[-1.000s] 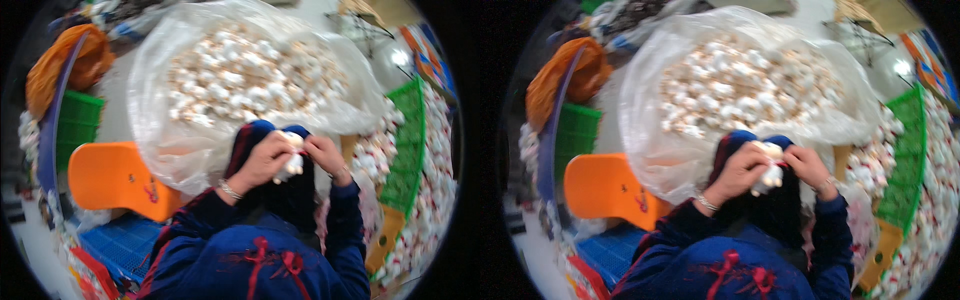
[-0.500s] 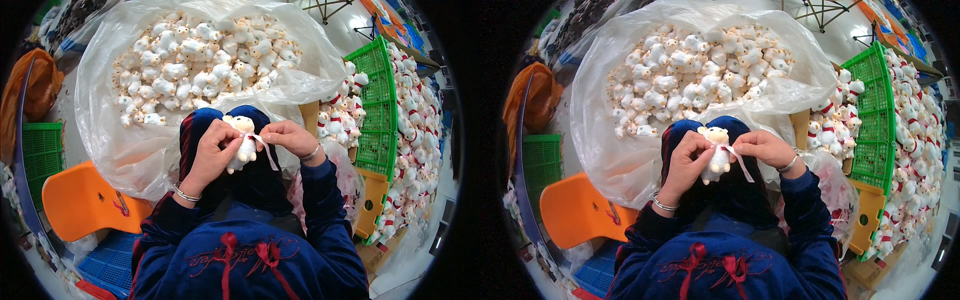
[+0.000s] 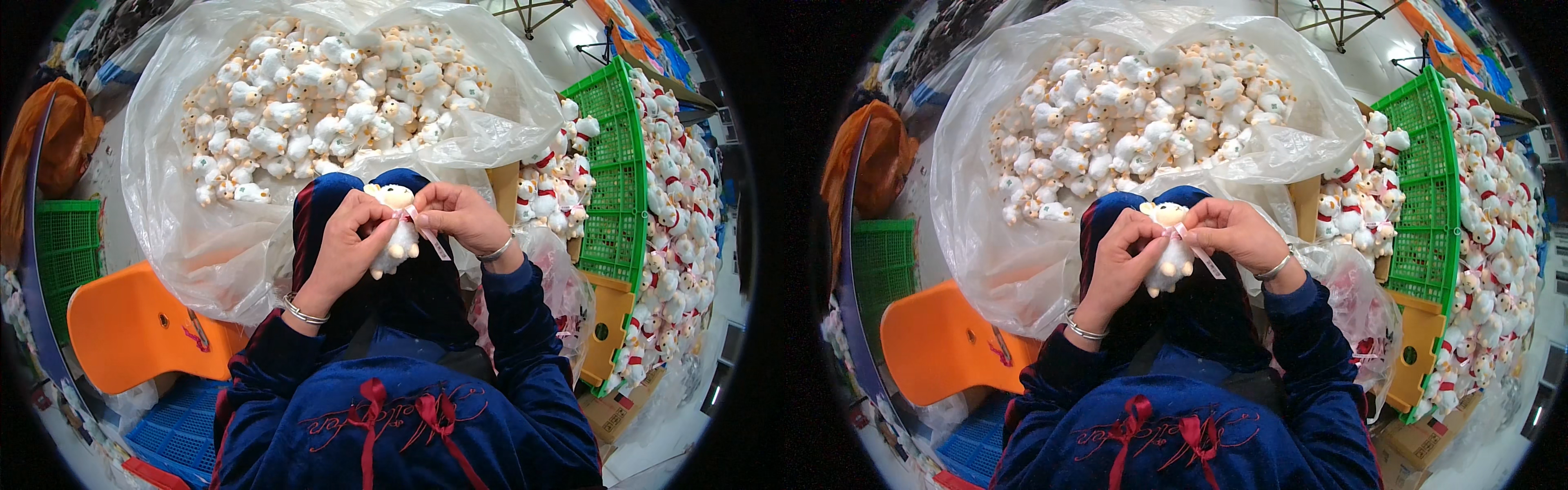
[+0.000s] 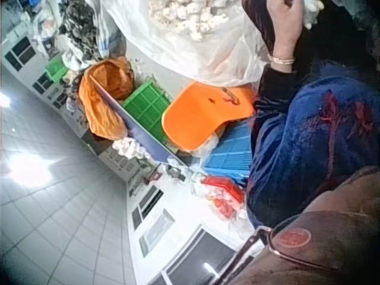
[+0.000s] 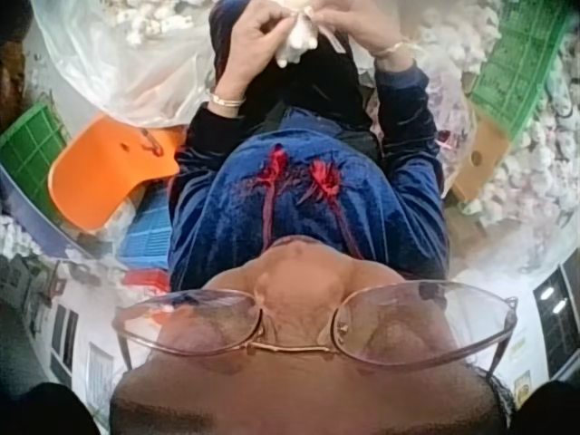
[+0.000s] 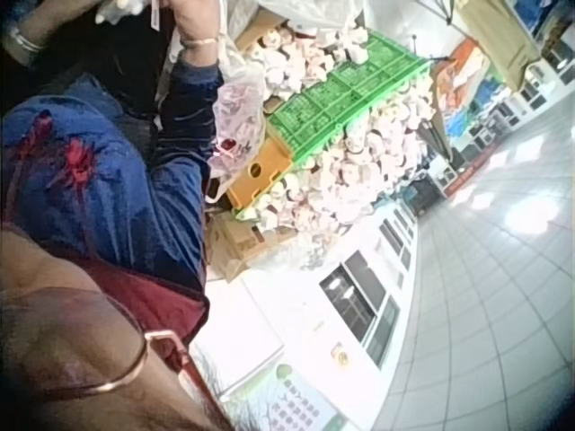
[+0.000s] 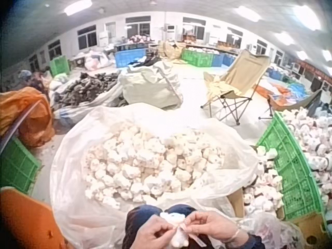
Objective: The person ties red ribbons around the necks of small white plush toys. They pick each toy from a large bag, wrap and knot the ribbon, then place the finished toy into a green crate.
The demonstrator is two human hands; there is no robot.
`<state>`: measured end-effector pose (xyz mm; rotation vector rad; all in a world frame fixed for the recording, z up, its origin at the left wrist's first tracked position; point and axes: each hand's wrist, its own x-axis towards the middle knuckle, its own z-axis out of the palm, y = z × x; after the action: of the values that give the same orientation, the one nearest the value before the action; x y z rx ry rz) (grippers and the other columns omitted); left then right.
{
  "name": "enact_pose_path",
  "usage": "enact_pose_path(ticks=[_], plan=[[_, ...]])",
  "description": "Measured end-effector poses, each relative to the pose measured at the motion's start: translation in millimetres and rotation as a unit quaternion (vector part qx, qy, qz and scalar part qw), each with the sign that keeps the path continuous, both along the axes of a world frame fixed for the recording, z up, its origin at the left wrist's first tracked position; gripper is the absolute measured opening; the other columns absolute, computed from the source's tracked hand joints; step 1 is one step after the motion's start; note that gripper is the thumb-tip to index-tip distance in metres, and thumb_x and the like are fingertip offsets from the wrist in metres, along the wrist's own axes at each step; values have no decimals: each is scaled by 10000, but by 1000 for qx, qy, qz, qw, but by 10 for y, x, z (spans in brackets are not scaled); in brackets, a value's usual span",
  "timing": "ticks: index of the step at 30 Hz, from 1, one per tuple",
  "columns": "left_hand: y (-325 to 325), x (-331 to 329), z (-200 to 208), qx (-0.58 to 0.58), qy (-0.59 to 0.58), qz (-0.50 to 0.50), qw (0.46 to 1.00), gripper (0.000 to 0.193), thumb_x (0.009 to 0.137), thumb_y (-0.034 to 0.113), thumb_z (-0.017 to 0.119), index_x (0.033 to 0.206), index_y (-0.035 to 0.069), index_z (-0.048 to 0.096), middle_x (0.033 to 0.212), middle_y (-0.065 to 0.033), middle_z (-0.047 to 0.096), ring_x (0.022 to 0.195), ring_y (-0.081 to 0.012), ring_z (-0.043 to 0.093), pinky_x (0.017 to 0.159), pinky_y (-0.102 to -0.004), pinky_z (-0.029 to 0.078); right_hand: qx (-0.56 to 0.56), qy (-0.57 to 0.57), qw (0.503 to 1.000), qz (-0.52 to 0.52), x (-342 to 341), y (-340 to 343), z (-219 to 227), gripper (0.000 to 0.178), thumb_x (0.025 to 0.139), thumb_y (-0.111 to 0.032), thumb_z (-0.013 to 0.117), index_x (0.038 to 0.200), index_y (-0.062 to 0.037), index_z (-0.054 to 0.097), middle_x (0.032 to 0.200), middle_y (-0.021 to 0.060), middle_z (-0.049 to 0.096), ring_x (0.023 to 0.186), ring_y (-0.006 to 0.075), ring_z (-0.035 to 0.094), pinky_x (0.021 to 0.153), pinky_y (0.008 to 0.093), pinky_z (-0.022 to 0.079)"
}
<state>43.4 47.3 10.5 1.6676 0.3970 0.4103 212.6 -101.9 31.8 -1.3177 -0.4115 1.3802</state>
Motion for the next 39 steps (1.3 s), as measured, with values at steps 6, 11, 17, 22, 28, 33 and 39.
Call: enact_pose_path(ticks=[6,11,17,22,28,33,39], plan=[[20,7,-29,-3,0,2,1000,77,899,73,739,952,22,716,913,-13,550,729,-79,510,635,-225,417,25,-15,999,-16,-39,77,34,277,934,-101,740,1179,1,659,875,14,690,773,62,625,695,218,496],[42,-8,-32,-22,20,-18,999,69,910,56,731,977,38,726,974,4,548,824,-65,533,703,-200,427,13,-125,992,-11,-100,88,24,146,935,-105,731,1020,12,711,901,12,708,822,63,640,721,230,519],[93,-7,-33,-36,5,-59,998,97,880,56,755,976,45,745,998,-6,514,869,-96,523,747,-234,438,-9,-215,975,-63,-203,98,57,100,943,-79,710,997,4,700,898,-9,678,806,51,612,712,209,493],[153,18,-33,47,-22,-111,992,108,848,80,780,946,51,746,955,-20,482,894,-162,513,791,-287,441,-24,-349,936,-33,-228,143,159,132,924,-120,707,984,-4,691,798,36,686,721,87,616,653,259,495],[146,75,104,121,24,-99,987,120,838,110,782,911,33,725,886,-54,490,845,-202,533,773,-305,452,-50,-414,909,25,-267,215,367,133,941,-145,657,952,-13,649,799,155,687,704,285,662,640,367,508],[119,98,100,155,41,-91,983,120,831,102,780,893,24,712,905,-67,533,866,-219,561,782,-326,463,-29,-523,850,59,-353,222,428,118,950,-144,628,935,-28,612,853,199,662,797,419,639,678,453,504],[202,92,84,129,-10,-133,983,113,836,104,780,896,34,715,923,-72,532,904,-226,562,811,-333,461,-11,-521,852,41,-333,173,365,97,953,-130,619,943,-36,599,869,192,635,813,417,624,683,464,488]])
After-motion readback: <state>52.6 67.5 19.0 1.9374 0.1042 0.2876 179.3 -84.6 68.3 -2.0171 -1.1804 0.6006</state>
